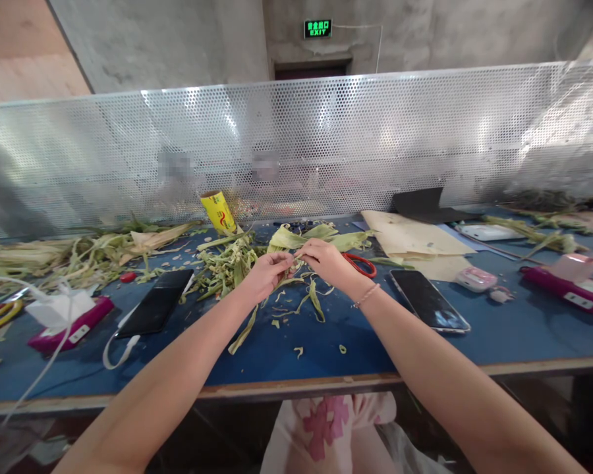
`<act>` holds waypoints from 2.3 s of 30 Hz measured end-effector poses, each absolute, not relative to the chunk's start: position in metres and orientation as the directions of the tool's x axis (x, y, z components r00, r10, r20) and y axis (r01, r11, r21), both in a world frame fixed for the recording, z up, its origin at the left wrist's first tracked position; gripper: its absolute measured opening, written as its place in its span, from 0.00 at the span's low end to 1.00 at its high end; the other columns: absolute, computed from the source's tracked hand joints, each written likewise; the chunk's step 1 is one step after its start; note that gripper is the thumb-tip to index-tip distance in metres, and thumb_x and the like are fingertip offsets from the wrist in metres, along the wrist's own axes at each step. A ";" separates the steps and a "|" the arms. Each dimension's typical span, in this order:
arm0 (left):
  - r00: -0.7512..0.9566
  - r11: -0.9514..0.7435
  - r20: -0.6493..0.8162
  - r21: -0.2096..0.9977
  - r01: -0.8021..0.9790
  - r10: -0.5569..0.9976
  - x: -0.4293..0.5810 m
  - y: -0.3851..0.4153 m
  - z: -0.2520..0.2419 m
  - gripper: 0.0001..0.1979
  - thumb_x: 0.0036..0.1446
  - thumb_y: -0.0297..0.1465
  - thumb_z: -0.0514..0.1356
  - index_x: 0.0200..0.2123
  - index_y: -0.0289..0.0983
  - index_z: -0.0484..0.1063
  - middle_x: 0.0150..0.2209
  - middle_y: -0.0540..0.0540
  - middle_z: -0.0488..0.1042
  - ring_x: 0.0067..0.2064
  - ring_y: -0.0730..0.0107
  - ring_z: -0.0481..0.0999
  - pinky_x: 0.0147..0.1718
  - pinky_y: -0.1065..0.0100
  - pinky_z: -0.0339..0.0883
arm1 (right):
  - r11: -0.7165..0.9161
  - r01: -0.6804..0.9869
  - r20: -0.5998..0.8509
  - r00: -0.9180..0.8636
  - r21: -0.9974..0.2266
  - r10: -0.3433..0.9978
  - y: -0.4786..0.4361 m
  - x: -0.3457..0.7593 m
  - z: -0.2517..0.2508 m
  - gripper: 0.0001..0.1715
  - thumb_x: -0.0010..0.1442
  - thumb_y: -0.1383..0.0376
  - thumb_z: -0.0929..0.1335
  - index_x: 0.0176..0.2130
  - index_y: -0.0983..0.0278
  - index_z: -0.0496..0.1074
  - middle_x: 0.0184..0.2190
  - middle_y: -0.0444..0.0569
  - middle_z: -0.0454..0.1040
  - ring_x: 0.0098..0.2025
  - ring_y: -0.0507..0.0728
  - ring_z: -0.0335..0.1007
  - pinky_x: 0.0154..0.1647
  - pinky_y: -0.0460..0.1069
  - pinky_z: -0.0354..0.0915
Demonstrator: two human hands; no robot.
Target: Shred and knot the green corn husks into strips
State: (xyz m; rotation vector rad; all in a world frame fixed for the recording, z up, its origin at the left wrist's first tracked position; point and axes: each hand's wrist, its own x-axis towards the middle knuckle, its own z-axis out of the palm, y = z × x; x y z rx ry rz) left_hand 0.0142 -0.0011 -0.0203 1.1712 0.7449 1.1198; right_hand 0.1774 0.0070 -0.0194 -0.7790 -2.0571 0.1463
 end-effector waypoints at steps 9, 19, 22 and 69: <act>0.221 -0.009 0.094 0.934 -0.357 0.971 0.017 -0.003 -0.016 0.13 0.32 0.26 0.69 0.25 0.30 0.72 0.21 0.49 0.72 0.23 0.78 0.69 0.27 0.71 0.63 | 0.652 0.505 0.548 -0.361 -0.565 0.755 0.002 0.173 -0.013 0.10 0.54 0.72 0.64 0.28 0.65 0.75 0.27 0.47 0.72 0.31 0.50 0.65 0.35 0.46 0.60; 0.229 -0.032 0.128 0.924 -0.381 0.965 0.018 -0.004 -0.016 0.13 0.32 0.27 0.69 0.26 0.30 0.74 0.20 0.49 0.72 0.23 0.78 0.68 0.27 0.71 0.62 | 0.536 0.358 0.421 -0.353 -0.765 0.836 -0.001 0.172 -0.012 0.09 0.50 0.69 0.64 0.22 0.67 0.71 0.17 0.39 0.64 0.21 0.46 0.53 0.25 0.43 0.53; 0.240 -0.047 0.148 0.923 -0.381 0.960 0.019 -0.004 -0.018 0.12 0.33 0.28 0.69 0.26 0.30 0.74 0.21 0.49 0.71 0.23 0.78 0.68 0.28 0.71 0.61 | 0.545 0.352 0.446 -0.326 -0.761 0.834 0.000 0.171 -0.013 0.10 0.50 0.67 0.65 0.20 0.67 0.69 0.15 0.38 0.60 0.20 0.46 0.51 0.24 0.43 0.52; 0.133 0.030 0.039 0.874 -0.486 0.990 0.019 -0.002 -0.013 0.04 0.39 0.19 0.64 0.22 0.30 0.72 0.19 0.49 0.72 0.23 0.79 0.71 0.27 0.76 0.67 | 0.768 0.487 0.748 -0.297 -0.416 0.594 0.001 0.169 -0.021 0.08 0.54 0.72 0.64 0.30 0.64 0.73 0.29 0.47 0.75 0.33 0.52 0.70 0.38 0.47 0.64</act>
